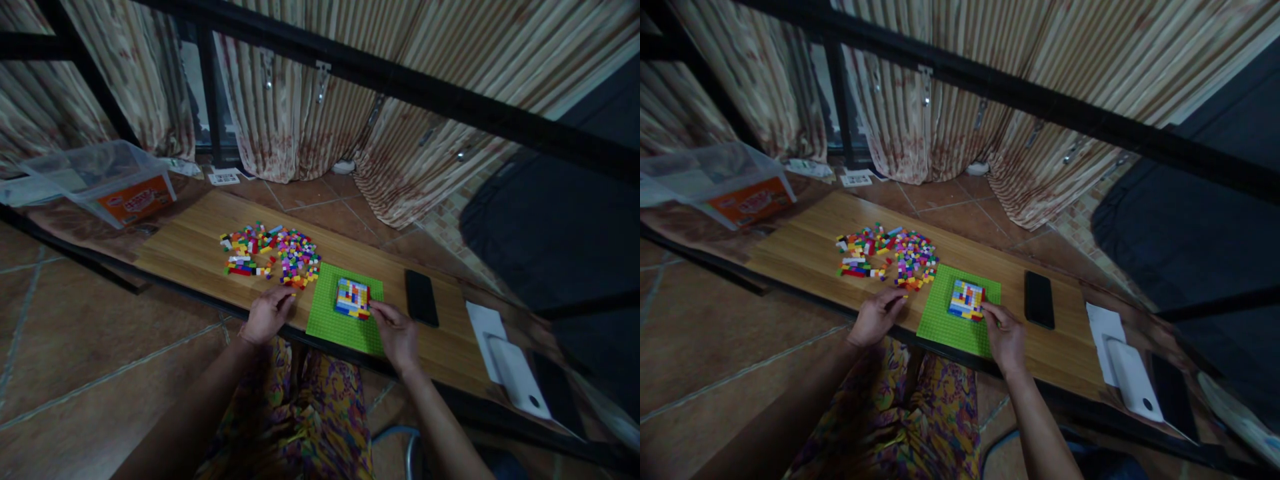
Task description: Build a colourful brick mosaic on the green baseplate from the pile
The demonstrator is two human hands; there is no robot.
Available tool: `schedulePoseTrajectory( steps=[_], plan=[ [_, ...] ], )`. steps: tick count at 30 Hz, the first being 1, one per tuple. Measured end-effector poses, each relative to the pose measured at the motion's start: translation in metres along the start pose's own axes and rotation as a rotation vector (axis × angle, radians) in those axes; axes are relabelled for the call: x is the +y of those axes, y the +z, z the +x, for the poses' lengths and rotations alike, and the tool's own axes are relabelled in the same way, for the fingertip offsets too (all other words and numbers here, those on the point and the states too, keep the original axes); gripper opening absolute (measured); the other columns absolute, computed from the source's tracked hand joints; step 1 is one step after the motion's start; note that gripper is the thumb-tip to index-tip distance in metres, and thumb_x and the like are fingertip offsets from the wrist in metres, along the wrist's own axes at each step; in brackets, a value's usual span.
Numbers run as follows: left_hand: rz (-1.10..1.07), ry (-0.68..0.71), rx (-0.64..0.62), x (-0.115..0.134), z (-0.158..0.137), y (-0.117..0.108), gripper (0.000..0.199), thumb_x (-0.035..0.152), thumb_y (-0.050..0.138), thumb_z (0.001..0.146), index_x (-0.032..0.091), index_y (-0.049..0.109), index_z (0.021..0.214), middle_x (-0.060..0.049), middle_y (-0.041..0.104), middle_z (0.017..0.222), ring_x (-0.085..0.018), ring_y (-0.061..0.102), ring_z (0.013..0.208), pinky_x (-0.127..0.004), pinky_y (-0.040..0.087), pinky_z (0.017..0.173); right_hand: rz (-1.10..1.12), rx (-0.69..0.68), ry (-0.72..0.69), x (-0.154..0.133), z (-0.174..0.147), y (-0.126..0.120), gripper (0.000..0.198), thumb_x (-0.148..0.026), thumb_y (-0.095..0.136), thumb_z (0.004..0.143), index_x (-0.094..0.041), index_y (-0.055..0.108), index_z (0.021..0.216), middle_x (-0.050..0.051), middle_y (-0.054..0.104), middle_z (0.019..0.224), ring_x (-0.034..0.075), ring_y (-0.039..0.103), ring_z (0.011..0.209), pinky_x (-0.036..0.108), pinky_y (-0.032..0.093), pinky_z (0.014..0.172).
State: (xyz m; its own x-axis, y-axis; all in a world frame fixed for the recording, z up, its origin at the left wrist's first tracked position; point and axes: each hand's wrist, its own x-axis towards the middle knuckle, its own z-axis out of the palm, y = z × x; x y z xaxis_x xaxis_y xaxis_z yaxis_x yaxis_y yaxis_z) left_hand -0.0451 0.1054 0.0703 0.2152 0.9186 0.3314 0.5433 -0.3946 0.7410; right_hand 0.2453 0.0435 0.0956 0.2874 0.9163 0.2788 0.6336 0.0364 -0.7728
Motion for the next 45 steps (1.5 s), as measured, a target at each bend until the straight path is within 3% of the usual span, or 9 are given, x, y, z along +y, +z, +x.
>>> schedulePoseTrajectory(
  steps=[10, 20, 26, 31, 38, 45],
  plan=[
    [0.019, -0.003, 0.006, 0.001, 0.0, 0.0, 0.021, 0.029, 0.051, 0.09, 0.024, 0.066, 0.103, -0.004, 0.072, 0.103, -0.019, 0.067, 0.099, -0.033, 0.052, 0.093, 0.009, -0.068, -0.09, 0.005, 0.003, -0.005, 0.023, -0.04, 0.06, 0.084, -0.024, 0.074, 0.092, 0.005, 0.074, 0.096, 0.022, 0.068, 0.09, 0.037, 0.053, 0.083],
    [0.013, -0.006, 0.014, 0.005, 0.0, -0.002, 0.02, 0.028, 0.051, 0.089, 0.024, 0.067, 0.101, -0.003, 0.072, 0.102, -0.019, 0.067, 0.097, -0.033, 0.052, 0.093, 0.157, -0.074, 0.085, 0.005, 0.003, -0.005, 0.034, -0.045, 0.064, 0.08, -0.021, 0.071, 0.102, 0.008, 0.073, 0.105, 0.023, 0.068, 0.096, 0.045, 0.051, 0.093],
    [0.012, -0.012, 0.017, 0.004, 0.0, -0.002, 0.021, 0.029, 0.05, 0.089, 0.024, 0.066, 0.102, -0.004, 0.072, 0.102, -0.019, 0.067, 0.097, -0.033, 0.052, 0.092, 0.309, 0.044, 0.258, 0.01, 0.0, 0.005, 0.042, -0.046, 0.071, 0.071, -0.017, 0.068, 0.102, 0.009, 0.074, 0.09, 0.022, 0.07, 0.075, 0.042, 0.058, 0.074],
    [0.013, -0.011, 0.018, 0.005, 0.0, -0.002, 0.02, 0.029, 0.051, 0.089, 0.024, 0.067, 0.101, -0.004, 0.072, 0.102, -0.019, 0.067, 0.097, -0.033, 0.052, 0.092, 0.372, 0.04, 0.359, 0.003, 0.008, 0.007, 0.042, -0.044, 0.076, 0.064, -0.017, 0.07, 0.096, 0.006, 0.074, 0.08, 0.021, 0.069, 0.068, 0.039, 0.059, 0.066],
    [0.027, -0.001, 0.015, 0.003, 0.0, -0.001, 0.02, 0.029, 0.05, 0.09, 0.024, 0.066, 0.101, -0.004, 0.072, 0.101, -0.02, 0.067, 0.096, -0.034, 0.053, 0.09, 0.415, 0.003, 0.44, -0.003, 0.012, 0.004, 0.042, -0.038, 0.079, 0.058, -0.017, 0.071, 0.093, 0.004, 0.073, 0.075, 0.02, 0.068, 0.065, 0.04, 0.059, 0.067],
    [0.013, -0.014, 0.027, 0.002, 0.0, 0.0, 0.02, 0.03, 0.051, 0.088, 0.024, 0.066, 0.101, -0.004, 0.072, 0.104, -0.019, 0.067, 0.099, -0.034, 0.052, 0.093, 0.44, 0.027, 0.423, 0.001, 0.009, 0.009, 0.039, -0.038, 0.078, 0.059, -0.017, 0.071, 0.091, 0.005, 0.074, 0.076, 0.02, 0.068, 0.065, 0.038, 0.059, 0.064]
  ],
)
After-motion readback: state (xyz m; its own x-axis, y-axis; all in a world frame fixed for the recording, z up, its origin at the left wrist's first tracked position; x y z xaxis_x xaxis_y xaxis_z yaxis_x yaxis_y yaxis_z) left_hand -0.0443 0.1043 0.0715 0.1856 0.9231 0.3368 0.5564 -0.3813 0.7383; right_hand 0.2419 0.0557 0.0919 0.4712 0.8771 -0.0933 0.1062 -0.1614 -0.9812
